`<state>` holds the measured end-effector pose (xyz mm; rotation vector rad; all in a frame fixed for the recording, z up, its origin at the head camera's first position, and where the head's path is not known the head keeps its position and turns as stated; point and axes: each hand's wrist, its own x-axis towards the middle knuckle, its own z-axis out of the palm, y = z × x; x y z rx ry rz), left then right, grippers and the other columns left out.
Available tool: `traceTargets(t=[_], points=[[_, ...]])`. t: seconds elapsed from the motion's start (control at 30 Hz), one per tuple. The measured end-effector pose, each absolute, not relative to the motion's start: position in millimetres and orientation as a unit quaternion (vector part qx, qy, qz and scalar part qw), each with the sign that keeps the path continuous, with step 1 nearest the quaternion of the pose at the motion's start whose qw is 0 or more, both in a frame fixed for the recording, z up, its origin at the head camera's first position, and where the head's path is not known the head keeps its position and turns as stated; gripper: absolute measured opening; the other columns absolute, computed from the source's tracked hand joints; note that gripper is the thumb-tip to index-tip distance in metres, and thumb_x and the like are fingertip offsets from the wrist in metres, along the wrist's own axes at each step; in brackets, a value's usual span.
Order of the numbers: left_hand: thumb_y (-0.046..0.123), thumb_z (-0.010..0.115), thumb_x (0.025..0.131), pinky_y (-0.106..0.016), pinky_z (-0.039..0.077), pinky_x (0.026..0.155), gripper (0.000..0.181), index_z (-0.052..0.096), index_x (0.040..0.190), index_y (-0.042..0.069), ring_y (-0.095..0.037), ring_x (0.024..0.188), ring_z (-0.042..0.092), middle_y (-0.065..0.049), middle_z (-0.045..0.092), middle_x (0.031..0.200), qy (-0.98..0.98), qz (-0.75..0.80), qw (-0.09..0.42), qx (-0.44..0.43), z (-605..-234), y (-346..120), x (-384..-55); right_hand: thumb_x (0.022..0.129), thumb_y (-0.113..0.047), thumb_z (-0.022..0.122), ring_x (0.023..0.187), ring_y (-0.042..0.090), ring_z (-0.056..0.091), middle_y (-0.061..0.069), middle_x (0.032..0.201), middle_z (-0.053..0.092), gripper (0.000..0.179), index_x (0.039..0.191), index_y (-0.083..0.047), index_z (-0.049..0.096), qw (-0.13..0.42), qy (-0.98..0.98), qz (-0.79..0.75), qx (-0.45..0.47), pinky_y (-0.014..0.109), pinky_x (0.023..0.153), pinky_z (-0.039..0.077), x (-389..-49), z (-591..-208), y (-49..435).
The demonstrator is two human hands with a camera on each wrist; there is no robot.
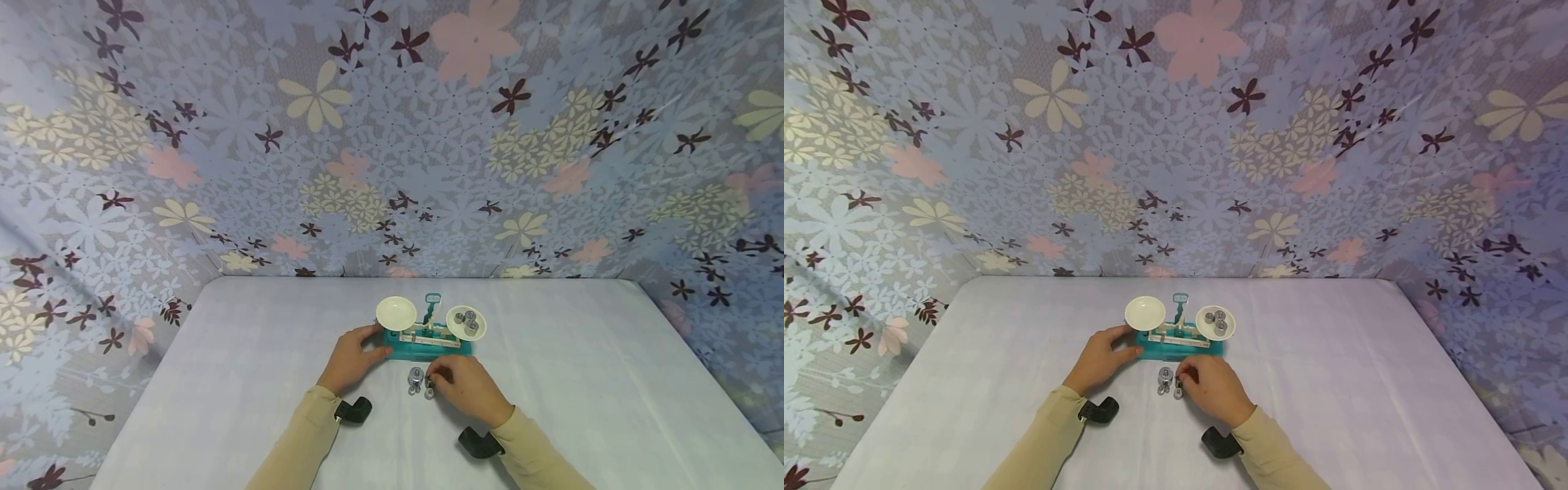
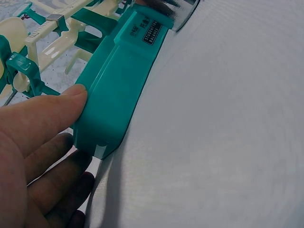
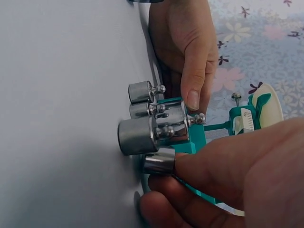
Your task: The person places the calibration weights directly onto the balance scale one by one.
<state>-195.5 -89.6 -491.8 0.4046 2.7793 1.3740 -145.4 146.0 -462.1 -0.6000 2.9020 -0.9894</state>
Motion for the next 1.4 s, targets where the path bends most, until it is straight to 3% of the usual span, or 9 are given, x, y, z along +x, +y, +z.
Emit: traceTargets(t=[0.37, 0.67, 1.07, 1.3, 1.4], points=[[0.043, 0.069, 0.08, -0.043, 0.032, 0.107, 0.058, 0.056, 0.128, 0.013, -0.023, 0.125, 0.046, -0.003, 0.055, 0.131, 0.888, 0.44, 0.006, 0.13, -495.2, -89.9, -196.9, 0.083, -0.013, 0.067, 0.069, -0.001, 0.053, -0.015, 0.076, 0.061, 0.006, 0.082, -0.018, 0.068, 0.008, 0.921, -0.334, -0.2, 0.021, 0.064, 0.049, -146.8, -464.6, 148.3], [0.044, 0.068, 0.08, -0.043, 0.032, 0.107, 0.058, 0.056, 0.128, 0.014, -0.023, 0.125, 0.045, -0.003, 0.054, 0.131, 0.887, 0.442, 0.006, 0.131, -495.7, -89.8, -198.2, 0.086, -0.017, 0.065, 0.071, 0.0, 0.055, -0.014, 0.077, 0.061, 0.006, 0.084, -0.013, 0.069, 0.015, 0.919, -0.341, -0.196, 0.021, 0.065, 0.05, -146.3, -461.8, 148.5], [0.045, 0.068, 0.08, -0.044, 0.032, 0.107, 0.059, 0.056, 0.128, 0.013, -0.024, 0.125, 0.045, -0.004, 0.054, 0.131, 0.886, 0.445, 0.005, 0.129, -497.4, -90.2, -197.8, 0.086, -0.016, 0.066, 0.068, -0.002, 0.056, -0.016, 0.075, 0.062, 0.004, 0.083, -0.019, 0.068, -0.005, 0.917, -0.349, -0.193, 0.019, 0.059, 0.049, -145.9, -457.6, 149.1], [0.046, 0.068, 0.08, -0.043, 0.033, 0.107, 0.059, 0.056, 0.128, 0.014, -0.023, 0.125, 0.045, -0.003, 0.054, 0.131, 0.888, 0.441, 0.005, 0.13, -498.3, -90.7, -198.4, 0.087, -0.013, 0.065, 0.058, 0.006, 0.054, -0.01, 0.074, 0.062, 0.006, 0.084, -0.017, 0.067, -0.003, 0.912, -0.364, -0.19, 0.021, 0.048, 0.046, -145.6, -455.4, 149.5], [0.045, 0.068, 0.08, -0.043, 0.033, 0.107, 0.059, 0.056, 0.128, 0.013, -0.023, 0.125, 0.045, -0.003, 0.054, 0.131, 0.888, 0.441, 0.005, 0.129, -497.6, -90.7, -197.8, 0.086, -0.014, 0.065, 0.059, 0.005, 0.053, -0.012, 0.074, 0.061, 0.006, 0.083, -0.019, 0.067, -0.014, 0.913, -0.362, -0.185, 0.02, 0.049, 0.046, -145.8, -455.1, 149.5]])
